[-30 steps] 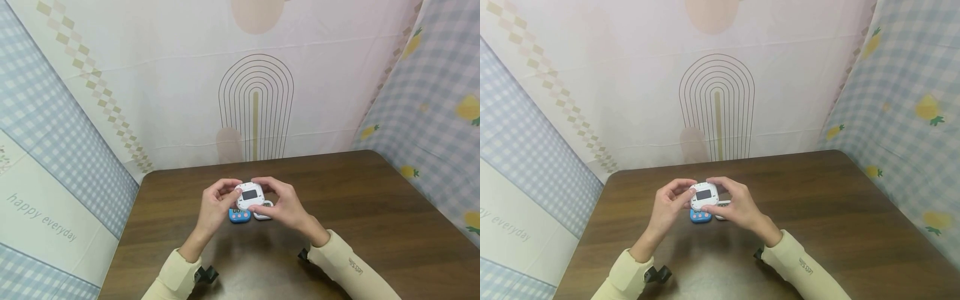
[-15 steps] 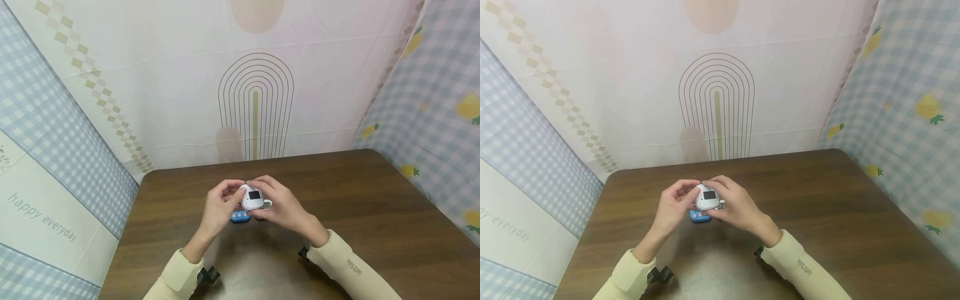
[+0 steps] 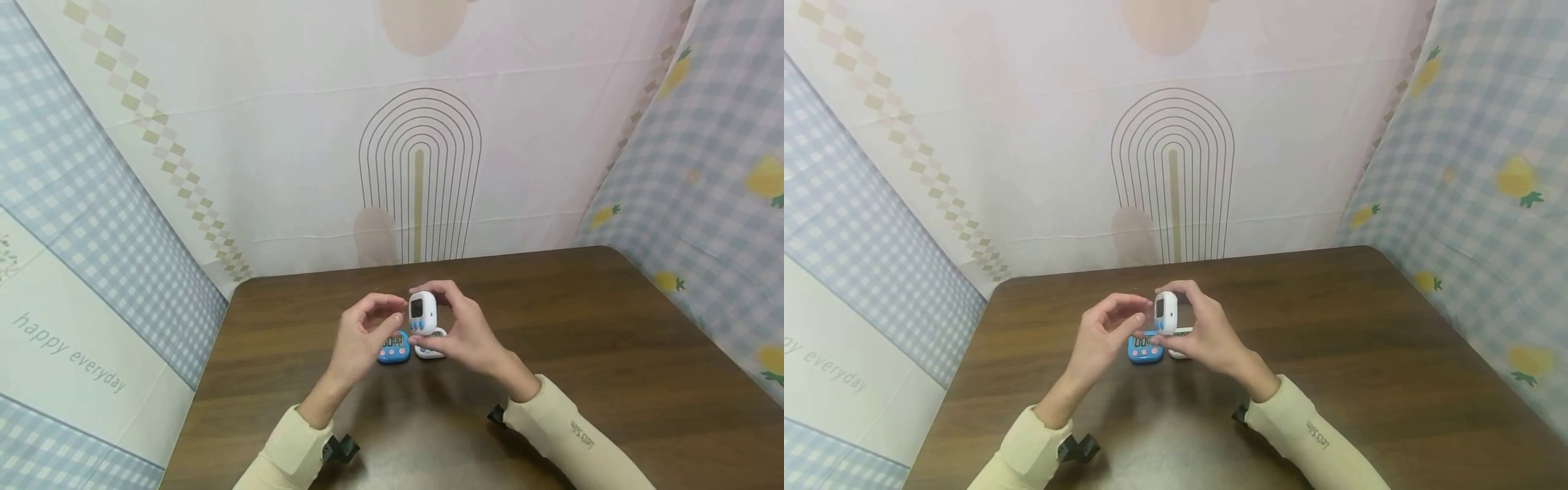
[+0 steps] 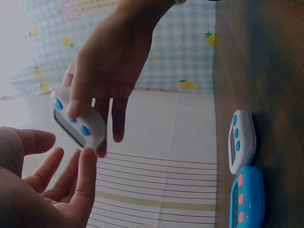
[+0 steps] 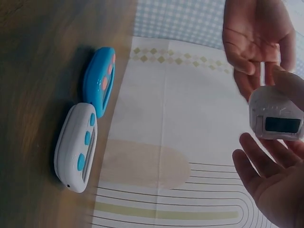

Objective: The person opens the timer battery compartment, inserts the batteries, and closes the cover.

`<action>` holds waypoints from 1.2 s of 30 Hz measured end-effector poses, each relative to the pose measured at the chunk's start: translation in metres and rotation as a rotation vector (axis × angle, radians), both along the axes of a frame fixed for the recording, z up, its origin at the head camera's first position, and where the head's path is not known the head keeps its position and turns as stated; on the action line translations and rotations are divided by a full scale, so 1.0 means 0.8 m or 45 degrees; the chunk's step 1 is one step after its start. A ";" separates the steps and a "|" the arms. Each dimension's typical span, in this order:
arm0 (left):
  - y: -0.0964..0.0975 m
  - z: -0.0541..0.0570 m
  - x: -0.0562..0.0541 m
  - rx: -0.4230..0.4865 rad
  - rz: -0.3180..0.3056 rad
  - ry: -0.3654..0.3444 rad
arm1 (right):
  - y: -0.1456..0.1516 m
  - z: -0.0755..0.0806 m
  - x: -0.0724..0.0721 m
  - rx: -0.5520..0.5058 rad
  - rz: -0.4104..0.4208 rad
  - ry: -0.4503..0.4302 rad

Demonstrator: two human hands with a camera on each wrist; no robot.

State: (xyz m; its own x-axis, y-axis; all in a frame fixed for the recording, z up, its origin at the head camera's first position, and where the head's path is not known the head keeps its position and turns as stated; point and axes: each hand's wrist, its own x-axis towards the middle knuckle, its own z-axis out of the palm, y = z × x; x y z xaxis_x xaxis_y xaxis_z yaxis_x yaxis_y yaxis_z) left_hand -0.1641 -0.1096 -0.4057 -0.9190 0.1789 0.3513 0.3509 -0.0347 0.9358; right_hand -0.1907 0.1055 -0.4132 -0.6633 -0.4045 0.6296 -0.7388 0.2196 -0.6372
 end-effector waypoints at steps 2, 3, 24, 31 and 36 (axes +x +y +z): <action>0.001 -0.001 -0.002 -0.001 0.020 -0.034 | 0.000 0.001 0.001 -0.043 0.010 -0.042; 0.001 -0.002 -0.002 0.004 0.019 -0.052 | 0.001 0.002 0.001 -0.062 0.022 -0.062; 0.010 -0.016 -0.009 0.100 0.019 -0.167 | 0.012 0.003 -0.010 0.206 -0.100 0.056; 0.014 -0.026 -0.013 0.096 0.042 -0.195 | 0.021 0.006 -0.014 0.412 -0.185 0.118; 0.024 -0.032 -0.016 0.098 0.033 -0.194 | 0.030 0.010 -0.016 0.505 -0.238 0.087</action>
